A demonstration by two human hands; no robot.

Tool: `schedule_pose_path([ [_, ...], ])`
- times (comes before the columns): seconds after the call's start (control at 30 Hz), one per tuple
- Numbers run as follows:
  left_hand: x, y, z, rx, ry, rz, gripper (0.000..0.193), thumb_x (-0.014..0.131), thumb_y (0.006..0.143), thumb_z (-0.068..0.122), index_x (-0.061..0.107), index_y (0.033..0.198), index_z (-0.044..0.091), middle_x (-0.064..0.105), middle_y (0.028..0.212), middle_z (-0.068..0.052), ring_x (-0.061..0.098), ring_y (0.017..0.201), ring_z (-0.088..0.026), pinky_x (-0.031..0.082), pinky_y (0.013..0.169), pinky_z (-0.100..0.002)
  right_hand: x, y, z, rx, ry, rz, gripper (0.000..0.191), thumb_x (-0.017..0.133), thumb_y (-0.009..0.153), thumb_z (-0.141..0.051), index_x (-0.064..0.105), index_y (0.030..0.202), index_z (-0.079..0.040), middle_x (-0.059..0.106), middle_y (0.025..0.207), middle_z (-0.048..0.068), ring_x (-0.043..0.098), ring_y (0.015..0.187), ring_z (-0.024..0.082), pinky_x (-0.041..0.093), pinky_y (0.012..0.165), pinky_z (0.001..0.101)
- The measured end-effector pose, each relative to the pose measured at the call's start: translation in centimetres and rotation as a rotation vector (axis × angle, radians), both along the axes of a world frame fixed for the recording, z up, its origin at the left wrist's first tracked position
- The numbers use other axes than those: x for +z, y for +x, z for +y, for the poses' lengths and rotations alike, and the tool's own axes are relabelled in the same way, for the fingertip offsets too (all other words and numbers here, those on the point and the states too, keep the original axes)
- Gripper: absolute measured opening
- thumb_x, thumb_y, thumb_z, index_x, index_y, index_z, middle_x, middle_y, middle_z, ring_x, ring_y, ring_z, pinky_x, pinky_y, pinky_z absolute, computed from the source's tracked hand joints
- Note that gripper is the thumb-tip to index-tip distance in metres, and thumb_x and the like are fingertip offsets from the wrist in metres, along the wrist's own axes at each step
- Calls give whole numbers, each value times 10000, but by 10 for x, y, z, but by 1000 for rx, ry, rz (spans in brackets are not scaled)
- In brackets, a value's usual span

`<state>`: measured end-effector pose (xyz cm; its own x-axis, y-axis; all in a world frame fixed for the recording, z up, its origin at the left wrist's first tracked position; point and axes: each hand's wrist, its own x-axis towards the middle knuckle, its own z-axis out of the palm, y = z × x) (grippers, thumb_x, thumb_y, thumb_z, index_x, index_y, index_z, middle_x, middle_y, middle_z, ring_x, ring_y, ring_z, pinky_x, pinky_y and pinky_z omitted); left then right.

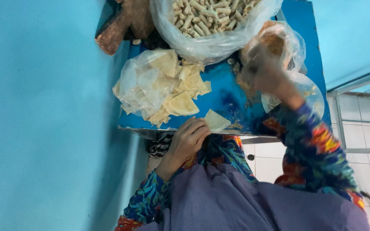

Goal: The person sits at a small blue table, takes thin square dough sheets one at a time, and rolls each sheet into a tight cylinder by hand. The finished rolled pieces accumulate in a large plastic bag of similar rolls on the table, with a plate of dough paste nearby.

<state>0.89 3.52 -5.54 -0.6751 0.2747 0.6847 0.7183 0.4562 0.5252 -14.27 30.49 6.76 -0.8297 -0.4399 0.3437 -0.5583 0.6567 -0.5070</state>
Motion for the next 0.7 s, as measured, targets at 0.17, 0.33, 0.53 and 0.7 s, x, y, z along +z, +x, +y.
schedule_pose_path([
  [0.17,-2,4,0,17,15,-8,154,772,940,128,719,1040,24,686,1123,-107,680,1115,-329,553,1047,-491,-47,92,-60,115,21,-378,402,721,913,-124,494,1233,-35,695,991,145,714,903,333,553,705,411],
  [0.33,-3,7,0,56,-59,14,133,749,948,101,719,1061,38,676,1151,-107,671,1146,-314,535,1084,-517,-59,133,-59,241,166,79,379,652,861,-28,511,1211,12,652,1083,218,677,945,389,570,732,435],
  [0.53,3,20,5,284,-280,181,117,757,974,127,711,1080,144,654,1061,-2,614,1017,-198,400,993,-456,-60,144,-46,-42,138,14,298,643,914,-24,519,1183,1,657,945,186,661,893,394,542,726,472],
  [0.7,6,26,6,375,-403,277,168,733,987,148,712,1153,161,669,1099,27,603,1028,-149,318,930,-393,-60,138,-50,-87,66,-77,316,622,929,-14,472,1202,37,645,933,201,652,886,404,528,711,488],
])
